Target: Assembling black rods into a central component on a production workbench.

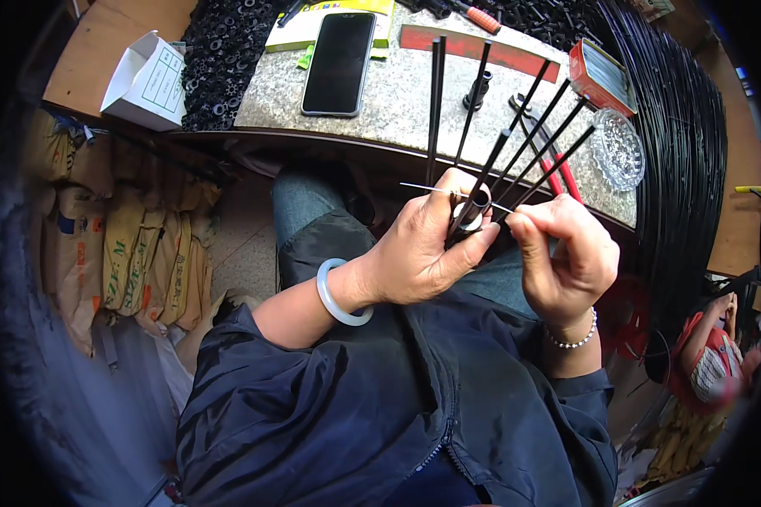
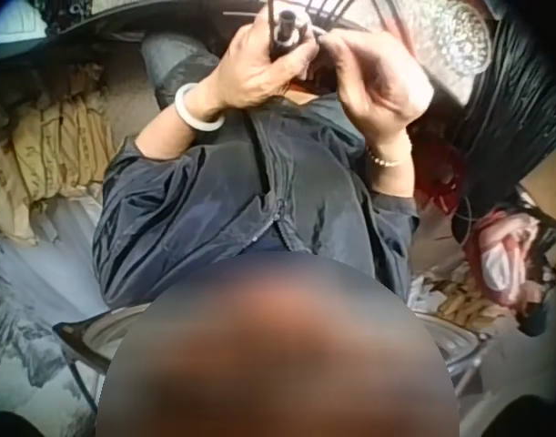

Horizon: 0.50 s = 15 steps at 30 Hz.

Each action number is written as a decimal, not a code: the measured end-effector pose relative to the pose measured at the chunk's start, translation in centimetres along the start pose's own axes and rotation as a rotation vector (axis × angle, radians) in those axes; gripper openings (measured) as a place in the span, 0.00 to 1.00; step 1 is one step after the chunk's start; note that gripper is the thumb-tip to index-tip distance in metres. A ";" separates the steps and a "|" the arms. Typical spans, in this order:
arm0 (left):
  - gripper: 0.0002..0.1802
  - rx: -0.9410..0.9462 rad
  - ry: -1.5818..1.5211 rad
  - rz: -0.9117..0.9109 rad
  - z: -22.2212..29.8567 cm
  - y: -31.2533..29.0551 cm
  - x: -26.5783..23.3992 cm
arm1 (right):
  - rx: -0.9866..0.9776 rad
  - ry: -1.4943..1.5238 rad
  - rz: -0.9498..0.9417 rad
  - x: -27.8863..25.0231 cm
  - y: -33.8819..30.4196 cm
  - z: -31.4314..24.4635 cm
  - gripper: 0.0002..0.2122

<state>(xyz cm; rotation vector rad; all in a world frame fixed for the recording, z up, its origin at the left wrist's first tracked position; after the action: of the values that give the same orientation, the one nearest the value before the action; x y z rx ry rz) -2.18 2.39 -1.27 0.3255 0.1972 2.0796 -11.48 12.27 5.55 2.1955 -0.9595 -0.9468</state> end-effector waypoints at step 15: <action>0.12 -0.017 -0.075 -0.059 -0.4 -0.2 0.1 | 0.075 0.093 0.075 -0.5 -0.7 0.3 0.05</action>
<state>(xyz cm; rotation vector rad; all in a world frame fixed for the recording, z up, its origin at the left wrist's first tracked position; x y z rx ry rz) -2.20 2.59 -1.67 0.3822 0.1430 2.0058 -11.74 13.00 5.09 2.2271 -1.0410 -0.7789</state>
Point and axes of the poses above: each hand's wrist, its own y-axis towards the middle knuckle, its own x-axis out of the palm, z = x × y, the point moved 4 cm from there along y, towards the middle knuckle, and after that the axes turned 9 degrees about z, right-handed, at the moved point
